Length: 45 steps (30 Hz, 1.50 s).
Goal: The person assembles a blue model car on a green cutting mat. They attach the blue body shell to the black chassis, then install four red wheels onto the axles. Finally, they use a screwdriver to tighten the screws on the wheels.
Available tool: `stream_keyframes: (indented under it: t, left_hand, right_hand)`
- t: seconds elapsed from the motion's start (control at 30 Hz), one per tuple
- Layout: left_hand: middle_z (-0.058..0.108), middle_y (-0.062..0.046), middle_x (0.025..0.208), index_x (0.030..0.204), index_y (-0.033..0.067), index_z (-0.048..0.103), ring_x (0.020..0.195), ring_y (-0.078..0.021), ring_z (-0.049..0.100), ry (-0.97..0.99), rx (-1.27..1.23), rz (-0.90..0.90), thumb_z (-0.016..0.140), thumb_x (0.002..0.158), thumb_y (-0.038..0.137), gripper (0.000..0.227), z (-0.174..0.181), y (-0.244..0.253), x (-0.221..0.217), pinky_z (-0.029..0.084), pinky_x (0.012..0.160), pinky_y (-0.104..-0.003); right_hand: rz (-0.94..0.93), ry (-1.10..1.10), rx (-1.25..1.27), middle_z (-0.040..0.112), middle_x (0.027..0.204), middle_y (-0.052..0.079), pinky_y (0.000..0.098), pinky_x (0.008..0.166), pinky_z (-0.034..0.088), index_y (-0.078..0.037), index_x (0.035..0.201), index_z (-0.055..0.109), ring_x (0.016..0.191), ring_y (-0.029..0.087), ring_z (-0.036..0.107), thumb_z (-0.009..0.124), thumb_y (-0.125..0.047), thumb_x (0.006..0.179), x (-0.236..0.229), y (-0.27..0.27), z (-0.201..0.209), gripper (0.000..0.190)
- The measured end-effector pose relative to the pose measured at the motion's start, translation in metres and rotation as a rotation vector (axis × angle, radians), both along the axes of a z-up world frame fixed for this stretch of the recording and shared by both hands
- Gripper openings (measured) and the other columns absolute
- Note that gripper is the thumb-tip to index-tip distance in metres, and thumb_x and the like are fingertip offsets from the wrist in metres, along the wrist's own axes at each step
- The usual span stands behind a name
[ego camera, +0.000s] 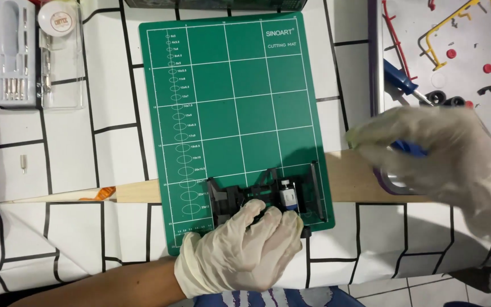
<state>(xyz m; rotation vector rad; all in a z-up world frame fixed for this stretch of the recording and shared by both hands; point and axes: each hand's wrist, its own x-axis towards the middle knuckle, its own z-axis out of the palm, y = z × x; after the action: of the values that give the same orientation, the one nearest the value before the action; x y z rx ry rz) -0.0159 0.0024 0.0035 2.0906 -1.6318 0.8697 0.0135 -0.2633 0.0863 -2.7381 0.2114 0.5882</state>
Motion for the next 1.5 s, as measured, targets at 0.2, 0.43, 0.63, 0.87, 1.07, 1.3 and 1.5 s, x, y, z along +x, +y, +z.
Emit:
stream_keyframes:
  t: [0.2,0.43,0.63,0.87,1.07,1.3,1.5]
  left_hand:
    - [0.055,-0.008,0.082,0.089,0.0050,0.069,0.073,-0.0182,0.049,0.157,0.000,0.053,0.052,0.107,0.018,0.028,-0.005,-0.002,-0.003,0.044,0.071,-0.032]
    - [0.048,-0.005,0.076,0.081,0.0106,0.062,0.069,-0.0182,0.043,0.108,0.051,0.075,0.051,0.106,0.011,0.027,-0.009,0.001,-0.004,0.044,0.071,-0.032]
    - [0.053,-0.009,0.080,0.081,0.0096,0.063,0.072,-0.0211,0.045,0.166,0.019,0.035,0.050,0.104,0.008,0.027,-0.015,0.000,-0.007,0.043,0.071,-0.033]
    - [0.058,-0.014,0.088,0.083,0.0065,0.066,0.073,-0.0234,0.047,0.190,0.017,0.013,0.051,0.104,0.008,0.026,-0.020,-0.001,-0.011,0.043,0.069,-0.035]
    - [0.060,-0.012,0.089,0.083,0.0095,0.065,0.075,-0.0218,0.050,0.186,0.034,0.039,0.051,0.104,0.012,0.026,-0.015,-0.002,-0.009,0.047,0.073,-0.034]
    - [0.054,0.000,0.099,0.113,0.0179,0.065,0.082,-0.0138,0.053,0.266,0.172,0.126,0.060,0.101,0.030,0.017,0.015,0.010,-0.004,0.046,0.094,-0.029]
    - [0.062,0.001,0.089,0.102,0.0153,0.072,0.072,-0.0189,0.050,0.453,0.225,0.163,0.074,0.100,0.020,0.005,0.019,-0.006,0.048,0.043,0.069,-0.036]
  right_hand:
    - [-0.218,0.413,0.033,0.080,0.115,-0.022,0.0173,0.088,0.067,-0.040,0.106,0.085,0.099,0.000,0.080,0.076,-0.038,0.085,0.007,0.049,-0.020,0.023]
    - [0.125,0.298,-0.112,0.073,0.115,-0.030,0.0249,0.097,0.056,-0.053,0.105,0.082,0.105,-0.002,0.070,0.063,-0.055,0.088,-0.014,0.028,-0.066,0.026]
    - [0.330,0.047,-0.025,0.076,0.109,-0.018,0.0326,0.085,0.060,-0.042,0.105,0.083,0.102,0.007,0.071,0.062,-0.046,0.091,-0.027,0.022,-0.083,0.026]
    - [0.563,-0.446,0.033,0.075,0.091,-0.002,0.0308,0.065,0.059,-0.019,0.095,0.081,0.075,0.017,0.071,0.074,-0.022,0.091,-0.039,0.024,-0.103,0.008]
    - [-0.390,0.590,0.061,0.077,0.114,-0.006,0.0290,0.087,0.057,-0.025,0.119,0.075,0.095,0.014,0.075,0.068,-0.051,0.086,0.012,0.069,-0.035,0.042]
    - [0.792,-0.557,-0.186,0.068,0.118,0.001,0.0295,0.087,0.059,-0.016,0.123,0.067,0.096,0.014,0.063,0.070,-0.027,0.091,-0.066,-0.003,-0.072,0.034]
    - [0.700,-0.627,0.155,0.071,0.107,0.016,0.0327,0.075,0.061,0.007,0.125,0.061,0.087,0.022,0.073,0.073,-0.006,0.090,-0.131,0.017,-0.086,0.040]
